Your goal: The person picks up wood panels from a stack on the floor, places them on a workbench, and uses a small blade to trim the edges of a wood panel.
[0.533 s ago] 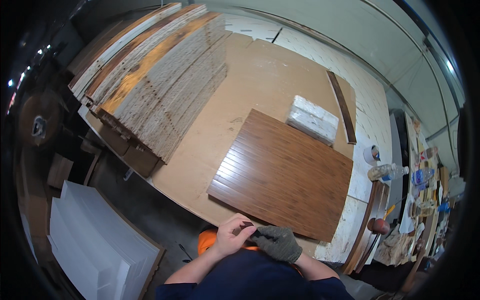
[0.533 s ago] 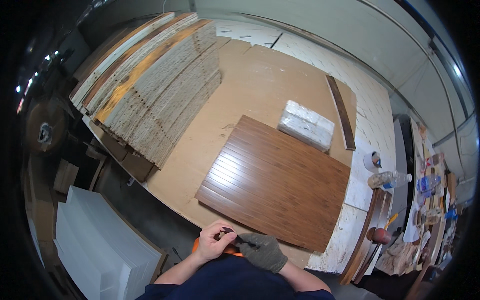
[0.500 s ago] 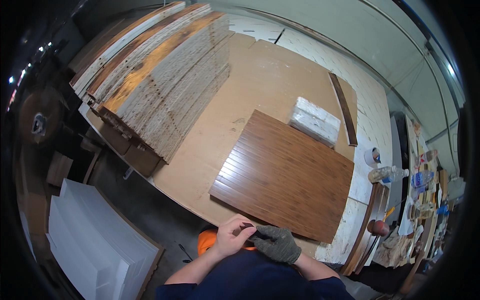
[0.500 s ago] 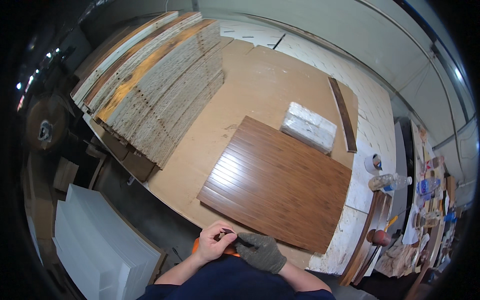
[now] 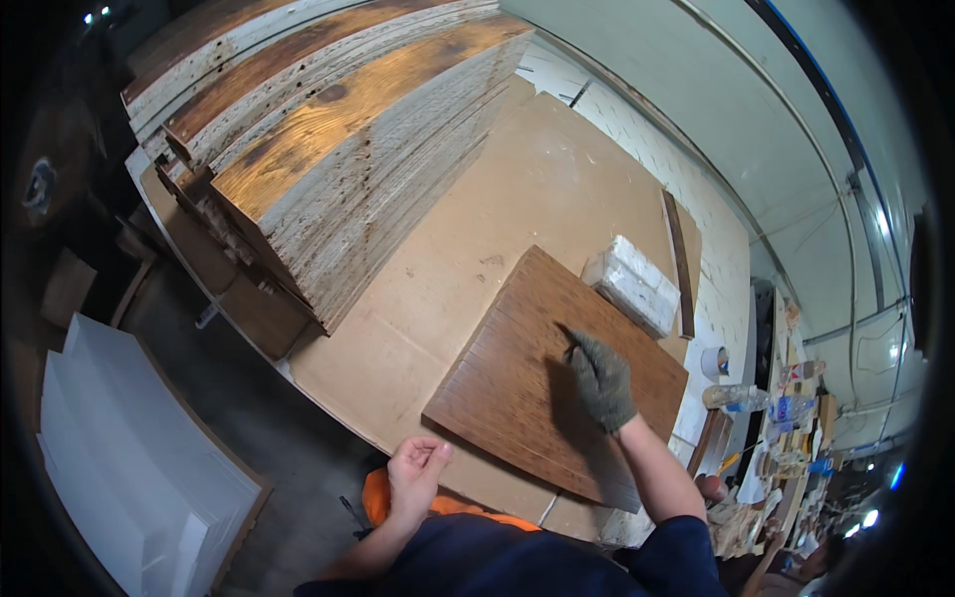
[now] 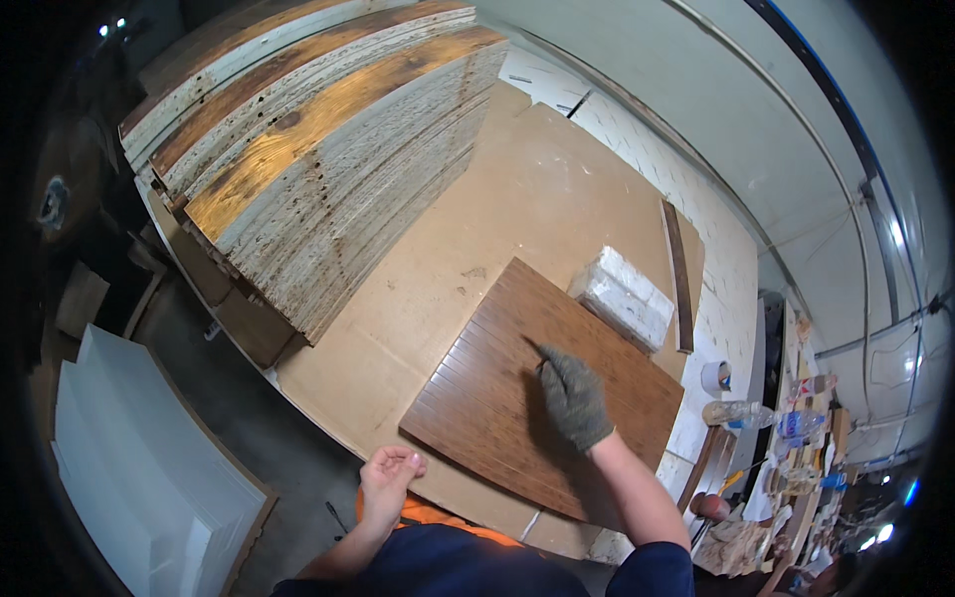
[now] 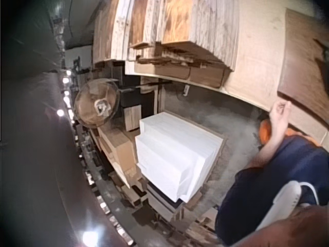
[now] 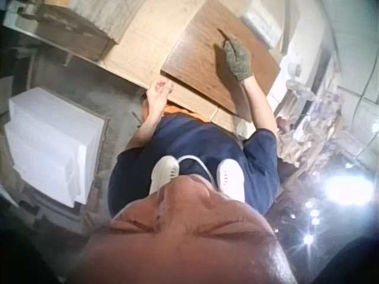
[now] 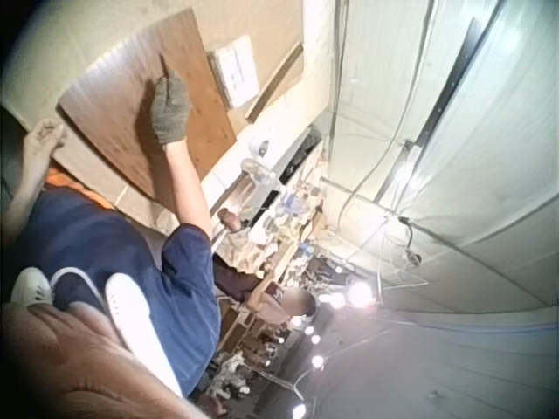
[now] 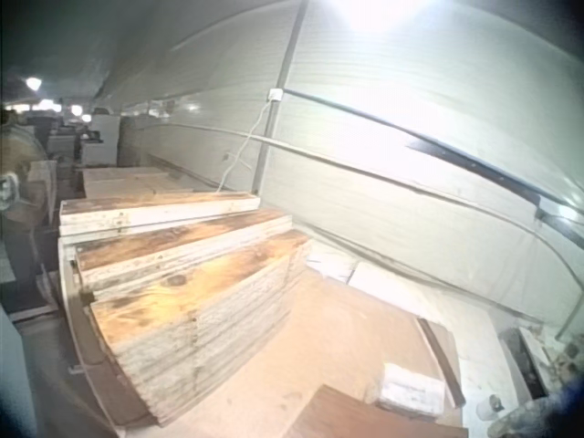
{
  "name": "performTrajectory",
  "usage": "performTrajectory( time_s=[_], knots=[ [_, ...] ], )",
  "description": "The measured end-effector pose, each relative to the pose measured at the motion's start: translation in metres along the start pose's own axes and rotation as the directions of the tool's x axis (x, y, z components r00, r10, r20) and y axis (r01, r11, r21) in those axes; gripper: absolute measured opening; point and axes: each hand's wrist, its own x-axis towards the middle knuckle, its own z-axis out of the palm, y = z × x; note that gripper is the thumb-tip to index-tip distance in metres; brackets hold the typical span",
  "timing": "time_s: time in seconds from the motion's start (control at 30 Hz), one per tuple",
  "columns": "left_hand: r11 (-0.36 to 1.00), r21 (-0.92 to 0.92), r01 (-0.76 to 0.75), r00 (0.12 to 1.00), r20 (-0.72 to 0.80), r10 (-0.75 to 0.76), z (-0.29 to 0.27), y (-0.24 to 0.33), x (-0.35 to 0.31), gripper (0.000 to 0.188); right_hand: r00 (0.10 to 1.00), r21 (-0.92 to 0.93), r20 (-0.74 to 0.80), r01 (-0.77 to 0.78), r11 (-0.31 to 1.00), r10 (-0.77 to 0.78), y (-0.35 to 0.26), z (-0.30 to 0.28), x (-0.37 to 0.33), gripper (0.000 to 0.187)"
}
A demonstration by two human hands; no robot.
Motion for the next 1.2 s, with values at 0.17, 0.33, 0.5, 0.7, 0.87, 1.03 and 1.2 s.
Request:
performTrajectory(
  time_s=[0.17, 0.33, 0.5, 0.7, 0.87, 1.03, 1.2],
  knots=[
    [0.989, -0.147, 0.009, 0.992, 0.126, 0.009, 0.01, -0.025, 0.008, 0.02, 0.996, -0.341, 0.059, 0.081, 0.936, -0.065, 0.045, 0.002, 0.081, 0.027],
    [0.998, -0.057, -0.039, 0.992, 0.121, 0.045, 0.008, -0.035, 0.022, 0.012, 0.993, -0.367, 0.109, 0.004, 0.93, 0.039, 0.052, 0.023, 0.122, 0.029],
    [0.999, -0.05, -0.017, 0.995, 0.102, 0.022, 0.009, -0.033, 0.022, 0.009, 0.991, -0.287, 0.119, -0.021, 0.958, 0.058, 0.035, 0.03, 0.113, 0.027],
    [0.985, 0.061, 0.163, 0.972, 0.161, -0.171, -0.012, -0.007, 0.024, 0.006, 0.984, -0.357, 0.104, 0.17, 0.919, -0.142, 0.017, -0.009, 0.014, 0.026],
    [0.912, 0.409, 0.04, 0.968, 0.209, -0.136, -0.026, 0.068, 0.039, 0.012, 0.965, -0.444, 0.261, 0.116, 0.889, 0.004, 0.011, -0.017, -0.061, 0.035],
    [0.857, 0.387, -0.34, 0.911, 0.36, 0.199, 0.024, 0.095, 0.121, 0.041, 0.994, -0.45, -0.097, -0.084, 0.889, 0.045, 0.018, -0.025, -0.101, 0.04],
    [0.797, 0.382, -0.467, 0.818, 0.529, 0.226, 0.066, 0.07, 0.199, 0.069, 0.525, 0.032, -0.583, -0.748, 0.663, 0.62, 0.083, -0.054, -0.107, 0.053]
  ],
)
